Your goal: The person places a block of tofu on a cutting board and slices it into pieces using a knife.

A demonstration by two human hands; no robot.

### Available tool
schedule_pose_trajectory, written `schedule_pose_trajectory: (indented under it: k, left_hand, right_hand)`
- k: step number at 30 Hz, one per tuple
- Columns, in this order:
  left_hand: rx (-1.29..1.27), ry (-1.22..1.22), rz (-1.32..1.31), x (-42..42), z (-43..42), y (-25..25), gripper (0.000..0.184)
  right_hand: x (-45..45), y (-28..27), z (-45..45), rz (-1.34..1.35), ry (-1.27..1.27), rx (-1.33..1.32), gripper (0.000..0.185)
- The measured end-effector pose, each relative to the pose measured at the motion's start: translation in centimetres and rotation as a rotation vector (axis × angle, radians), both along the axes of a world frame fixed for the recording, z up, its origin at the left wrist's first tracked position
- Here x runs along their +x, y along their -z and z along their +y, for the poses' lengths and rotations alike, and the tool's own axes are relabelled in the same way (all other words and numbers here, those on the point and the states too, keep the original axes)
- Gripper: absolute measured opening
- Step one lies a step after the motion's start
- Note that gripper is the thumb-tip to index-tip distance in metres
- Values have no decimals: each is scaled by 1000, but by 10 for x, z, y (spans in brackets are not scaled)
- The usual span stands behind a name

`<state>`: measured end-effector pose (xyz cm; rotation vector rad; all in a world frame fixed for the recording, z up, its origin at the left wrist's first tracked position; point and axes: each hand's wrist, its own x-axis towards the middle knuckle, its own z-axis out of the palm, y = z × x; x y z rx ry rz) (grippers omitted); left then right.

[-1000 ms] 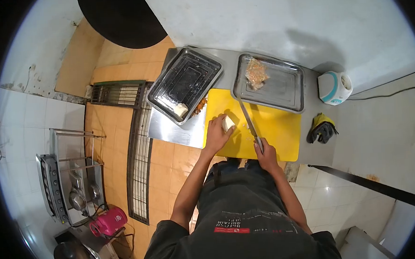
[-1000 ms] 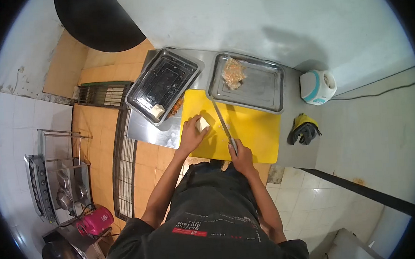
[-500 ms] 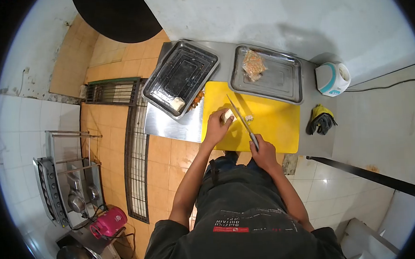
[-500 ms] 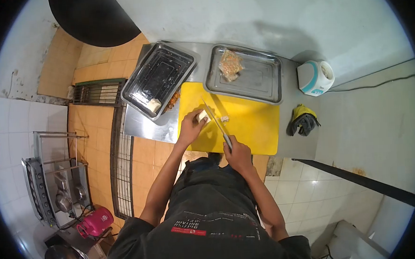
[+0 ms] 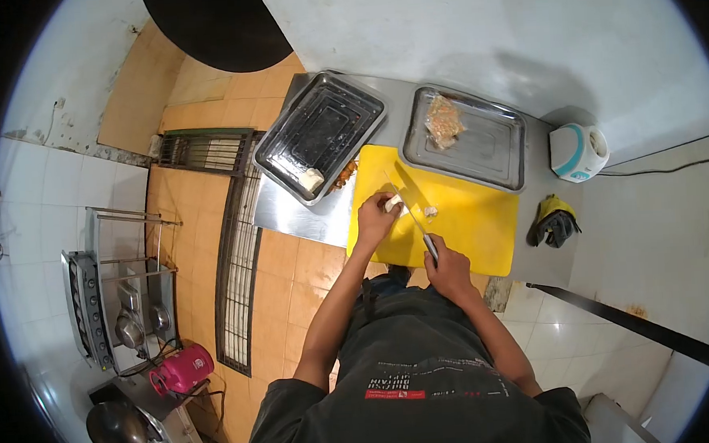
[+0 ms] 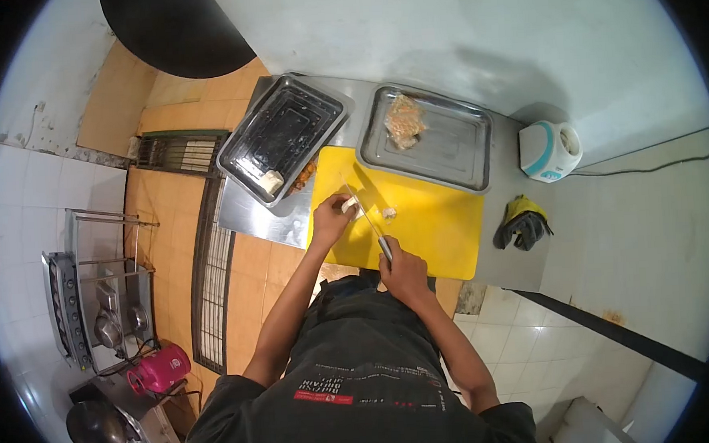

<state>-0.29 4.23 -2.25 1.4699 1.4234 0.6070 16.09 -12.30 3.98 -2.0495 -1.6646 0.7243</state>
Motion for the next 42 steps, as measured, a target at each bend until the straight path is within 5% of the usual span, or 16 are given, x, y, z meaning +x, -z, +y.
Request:
schedule_pose_trajectory:
  k: [10,18,42]
  left_hand:
    - [18,-4,73,0,-3,-6,37]
    - [37,-25,61,3,-5,-6,37]
    - [37,-31,14,3,-7,-7,40]
  right_hand:
    - [3,-5,0,32,-38,22,47]
    - [1,-5,-7,7,-132,37,70]
    - [-4,-5,-18,-24,-123,61,68]
